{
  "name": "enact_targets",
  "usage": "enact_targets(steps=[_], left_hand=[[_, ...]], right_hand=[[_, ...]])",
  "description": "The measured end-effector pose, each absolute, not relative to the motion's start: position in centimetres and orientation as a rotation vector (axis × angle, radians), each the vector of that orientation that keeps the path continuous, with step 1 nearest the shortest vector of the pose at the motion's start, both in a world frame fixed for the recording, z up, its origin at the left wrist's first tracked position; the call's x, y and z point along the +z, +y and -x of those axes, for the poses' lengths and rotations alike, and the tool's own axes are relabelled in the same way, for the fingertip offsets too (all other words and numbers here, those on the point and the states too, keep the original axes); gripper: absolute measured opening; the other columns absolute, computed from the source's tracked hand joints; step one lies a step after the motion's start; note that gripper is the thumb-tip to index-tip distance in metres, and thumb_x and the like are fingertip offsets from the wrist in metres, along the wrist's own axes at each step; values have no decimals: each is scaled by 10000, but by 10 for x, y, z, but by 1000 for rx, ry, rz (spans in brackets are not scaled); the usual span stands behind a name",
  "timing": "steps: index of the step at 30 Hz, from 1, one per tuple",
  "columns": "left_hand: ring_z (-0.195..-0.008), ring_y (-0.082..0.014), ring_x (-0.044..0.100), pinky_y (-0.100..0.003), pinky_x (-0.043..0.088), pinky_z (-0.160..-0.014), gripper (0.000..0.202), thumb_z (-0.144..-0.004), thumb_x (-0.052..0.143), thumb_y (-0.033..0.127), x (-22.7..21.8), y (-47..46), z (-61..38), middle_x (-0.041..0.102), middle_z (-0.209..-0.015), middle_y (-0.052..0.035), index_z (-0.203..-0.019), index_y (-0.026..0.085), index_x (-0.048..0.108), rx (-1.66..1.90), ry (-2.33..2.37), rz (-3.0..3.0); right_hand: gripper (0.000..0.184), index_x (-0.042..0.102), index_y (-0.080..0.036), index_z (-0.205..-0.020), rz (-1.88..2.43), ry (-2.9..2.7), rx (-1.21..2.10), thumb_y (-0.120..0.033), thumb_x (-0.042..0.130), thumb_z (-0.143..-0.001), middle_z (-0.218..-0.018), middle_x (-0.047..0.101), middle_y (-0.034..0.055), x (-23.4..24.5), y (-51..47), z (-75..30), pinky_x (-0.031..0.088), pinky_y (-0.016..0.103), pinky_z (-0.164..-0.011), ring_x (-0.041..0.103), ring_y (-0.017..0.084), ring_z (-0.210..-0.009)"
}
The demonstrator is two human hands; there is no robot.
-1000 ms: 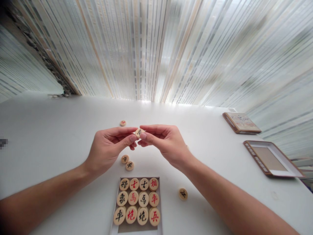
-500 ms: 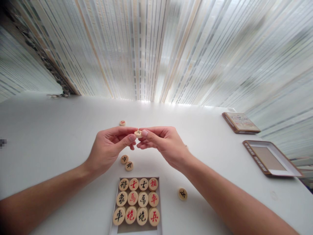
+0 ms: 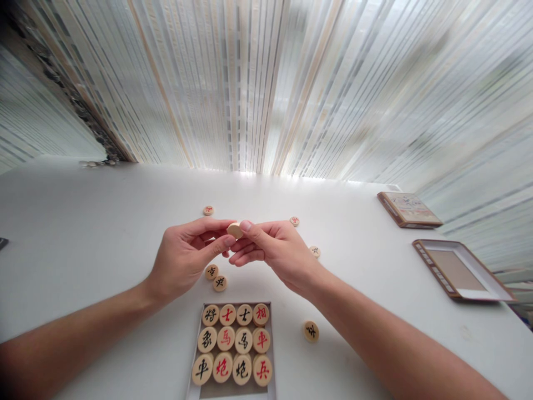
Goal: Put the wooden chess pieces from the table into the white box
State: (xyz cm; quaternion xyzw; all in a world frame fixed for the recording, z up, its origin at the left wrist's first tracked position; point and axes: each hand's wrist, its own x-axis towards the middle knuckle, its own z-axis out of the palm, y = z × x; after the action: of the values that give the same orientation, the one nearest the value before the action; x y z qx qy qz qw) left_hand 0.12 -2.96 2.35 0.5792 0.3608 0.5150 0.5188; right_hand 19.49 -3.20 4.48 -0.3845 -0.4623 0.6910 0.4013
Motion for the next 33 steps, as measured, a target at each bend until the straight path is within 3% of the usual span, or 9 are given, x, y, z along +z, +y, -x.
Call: enact_targets(steps=[11, 20, 27, 33], left_hand=[[-674, -66, 660, -149, 591, -623, 288, -820, 903, 222, 22, -29, 1, 732, -770, -9, -1100, 186, 849, 1273, 812, -1565], [-697, -88, 649, -200, 587, -644, 252, -846, 888, 283, 17, -29, 3, 706, -794, -22, -1066, 172, 834, 1292, 795, -1751], [-692, -94, 658, -212, 595, -648, 246, -850, 880, 271, 18, -30, 3, 703, -792, -22, -1069, 168, 835, 1305, 791, -1745], [-654, -79, 619, -189, 552, -610, 228, -855, 864, 233, 19, -30, 2, 712, -737, -8, -1066, 155, 828, 1291, 830, -1681]], right_hand=[[509, 802, -98, -716, 929, -1174, 1790, -576, 815, -889, -619, 743, 93, 48, -34, -193, 557, 171, -506, 687, 111, -536], [318, 781, -125, -679, 995, -1252, 1764, -392, 905, -799, -576, 706, 41, 50, -35, -194, 533, 181, -494, 643, 102, -510], [339, 773, -138, -695, 989, -1267, 1816, -430, 901, -809, -591, 692, 24, 52, -34, -197, 521, 181, -527, 625, 87, -531], [296, 776, -134, -706, 965, -1258, 1782, -374, 924, -798, -591, 653, 2, 51, -34, -197, 498, 189, -522, 607, 90, -555]])
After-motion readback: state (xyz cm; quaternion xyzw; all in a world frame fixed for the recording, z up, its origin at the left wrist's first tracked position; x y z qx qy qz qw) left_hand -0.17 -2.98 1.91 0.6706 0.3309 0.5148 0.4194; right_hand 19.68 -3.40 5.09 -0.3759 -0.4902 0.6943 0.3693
